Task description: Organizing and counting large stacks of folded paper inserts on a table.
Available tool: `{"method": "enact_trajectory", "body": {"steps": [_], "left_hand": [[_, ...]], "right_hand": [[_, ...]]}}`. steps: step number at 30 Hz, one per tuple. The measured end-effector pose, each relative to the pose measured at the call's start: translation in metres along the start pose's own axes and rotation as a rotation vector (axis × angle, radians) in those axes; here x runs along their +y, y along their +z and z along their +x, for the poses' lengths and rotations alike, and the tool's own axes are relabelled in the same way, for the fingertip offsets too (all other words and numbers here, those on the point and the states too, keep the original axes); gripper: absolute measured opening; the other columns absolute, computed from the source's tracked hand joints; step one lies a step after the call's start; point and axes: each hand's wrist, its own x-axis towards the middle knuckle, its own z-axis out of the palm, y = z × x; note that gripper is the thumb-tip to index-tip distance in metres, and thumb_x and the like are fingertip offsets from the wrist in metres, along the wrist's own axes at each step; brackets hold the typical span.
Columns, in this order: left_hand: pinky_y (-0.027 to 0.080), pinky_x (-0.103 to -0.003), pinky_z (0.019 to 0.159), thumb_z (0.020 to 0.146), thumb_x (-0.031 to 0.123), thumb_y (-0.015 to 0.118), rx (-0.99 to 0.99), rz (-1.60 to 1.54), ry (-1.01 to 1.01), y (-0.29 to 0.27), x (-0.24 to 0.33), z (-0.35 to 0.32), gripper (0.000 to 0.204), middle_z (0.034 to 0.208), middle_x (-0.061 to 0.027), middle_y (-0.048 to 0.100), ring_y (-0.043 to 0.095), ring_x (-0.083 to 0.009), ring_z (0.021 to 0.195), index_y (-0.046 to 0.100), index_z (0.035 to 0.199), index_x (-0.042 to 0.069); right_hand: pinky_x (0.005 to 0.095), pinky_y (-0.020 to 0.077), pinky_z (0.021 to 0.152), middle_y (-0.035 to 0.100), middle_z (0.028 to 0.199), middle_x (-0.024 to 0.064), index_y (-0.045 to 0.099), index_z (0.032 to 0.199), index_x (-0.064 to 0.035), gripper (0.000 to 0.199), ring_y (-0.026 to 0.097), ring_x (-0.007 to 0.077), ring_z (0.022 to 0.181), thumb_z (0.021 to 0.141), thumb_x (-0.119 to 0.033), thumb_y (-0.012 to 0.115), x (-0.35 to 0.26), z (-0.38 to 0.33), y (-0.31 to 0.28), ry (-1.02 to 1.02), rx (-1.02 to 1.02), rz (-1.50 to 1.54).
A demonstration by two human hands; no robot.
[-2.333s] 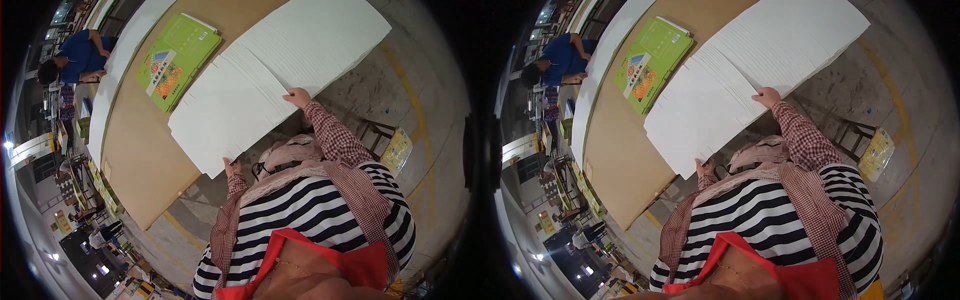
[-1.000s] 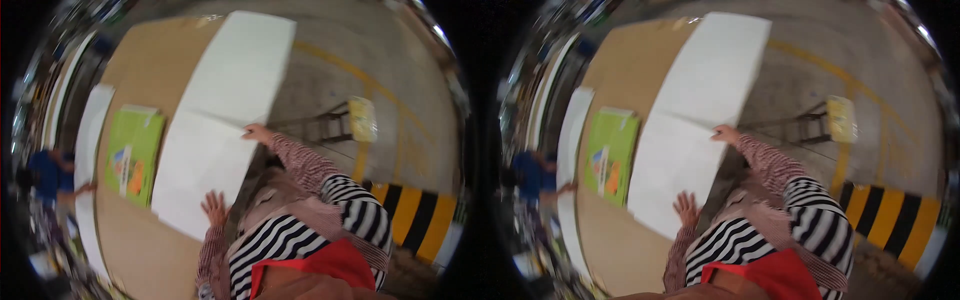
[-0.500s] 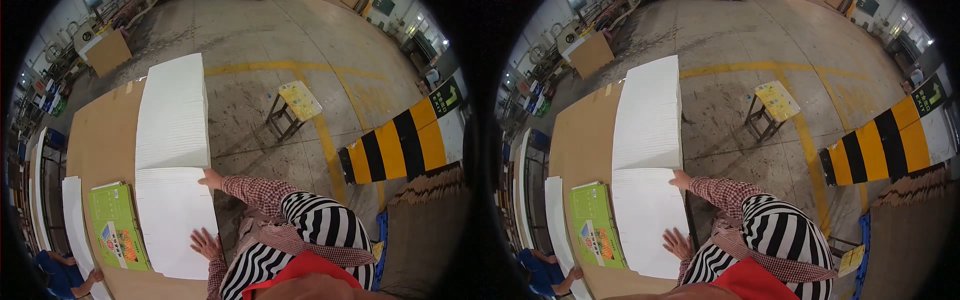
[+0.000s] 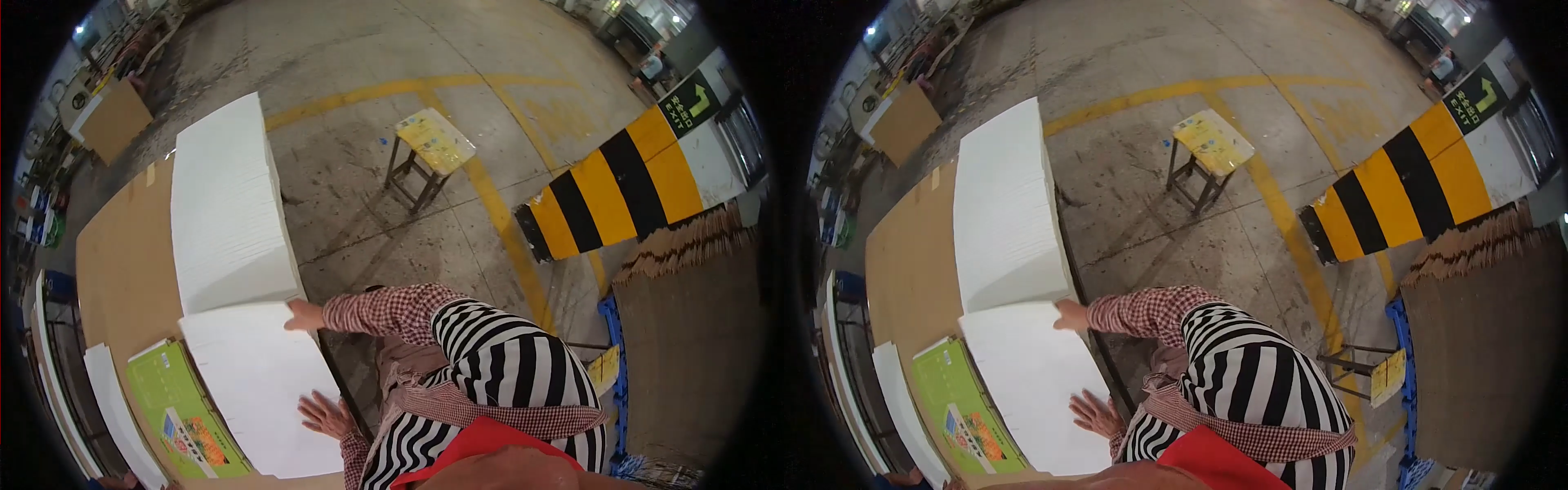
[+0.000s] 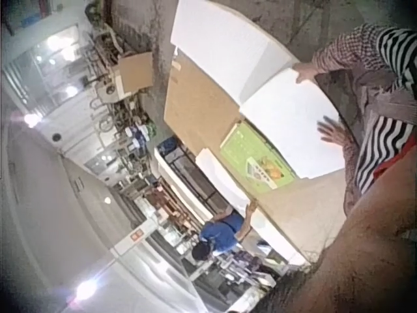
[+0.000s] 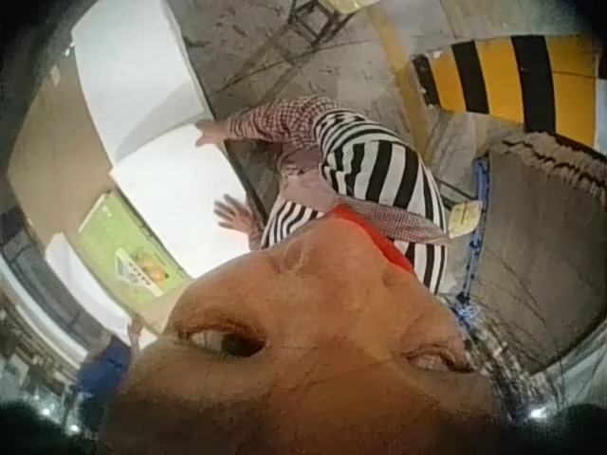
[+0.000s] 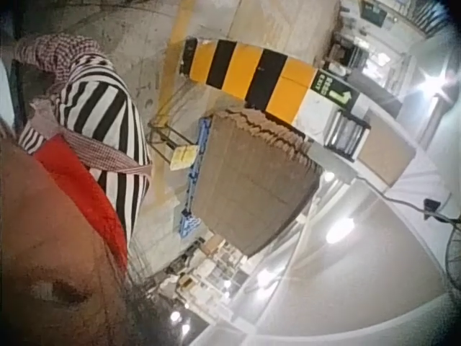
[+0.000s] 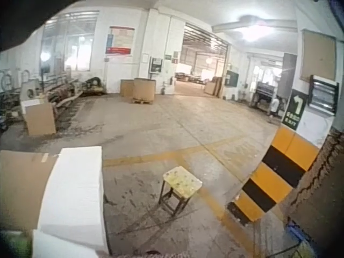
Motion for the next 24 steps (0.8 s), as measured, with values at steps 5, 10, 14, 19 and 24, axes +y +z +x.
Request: {"method": "enact_trajectory", "body": {"steps": [5, 10, 14, 19, 24], "left_hand": [[0.003, -0.054, 0.102, 0.085, 0.061, 0.022, 0.011, 0.020, 0.043, 0.003, 0.004, 0.004, 0.070, 0.144, -0.0139, 0.015, 0.008, -0.0320, 0.133, 0.027, 0.137, 0.015], [0.006, -0.054, 0.102, 0.085, 0.062, 0.020, 0.030, 0.084, 0.030, 0.012, 0.001, -0.002, 0.069, 0.144, -0.0132, 0.013, 0.009, -0.0315, 0.133, 0.027, 0.137, 0.016], [0.006, -0.054, 0.103, 0.084, 0.063, 0.019, -0.001, 0.106, 0.002, 0.017, 0.001, -0.005, 0.070, 0.144, -0.0122, 0.013, 0.009, -0.0305, 0.133, 0.026, 0.137, 0.017], [0.006, -0.054, 0.103, 0.084, 0.064, 0.019, 0.055, 0.113, 0.032, 0.020, 0.002, -0.004, 0.072, 0.144, -0.0124, 0.013, 0.010, -0.0304, 0.133, 0.025, 0.137, 0.016], [0.007, -0.052, 0.103, 0.083, 0.065, 0.018, 0.017, 0.139, -0.002, 0.028, -0.009, -0.008, 0.073, 0.144, -0.0129, 0.013, 0.011, -0.0308, 0.133, 0.025, 0.137, 0.016]], "right_hand": [[0.0380, 0.0322, 0.095, 0.039, 0.124, 0.0273, 0.037, 0.121, 0.0101, 0.067, 0.040, 0.0343, 0.113, 0.073, -0.028, 0.063, 0.019, -0.003, -0.013, -0.291, -0.113, 0.199], [0.0376, 0.0373, 0.091, 0.047, 0.116, 0.0267, 0.041, 0.119, 0.0095, 0.053, 0.047, 0.0340, 0.108, 0.080, -0.023, 0.057, 0.000, 0.001, -0.006, -0.017, -0.002, 0.062], [0.0373, 0.0407, 0.086, 0.053, 0.108, 0.0258, 0.044, 0.115, 0.0105, 0.050, 0.052, 0.0336, 0.100, 0.080, -0.023, 0.056, -0.003, -0.022, 0.004, -0.461, -0.043, 0.225], [0.0356, 0.0436, 0.079, 0.056, 0.102, 0.0238, 0.045, 0.111, 0.0116, 0.047, 0.056, 0.0278, 0.089, 0.078, -0.018, 0.058, 0.013, 0.004, -0.015, -0.031, -0.029, 0.244], [0.0375, 0.0461, 0.073, 0.057, 0.090, 0.0262, 0.050, 0.104, 0.0108, 0.036, 0.058, 0.0290, 0.080, 0.077, -0.013, 0.053, -0.010, -0.015, 0.000, -0.407, -0.013, 0.191]]}}
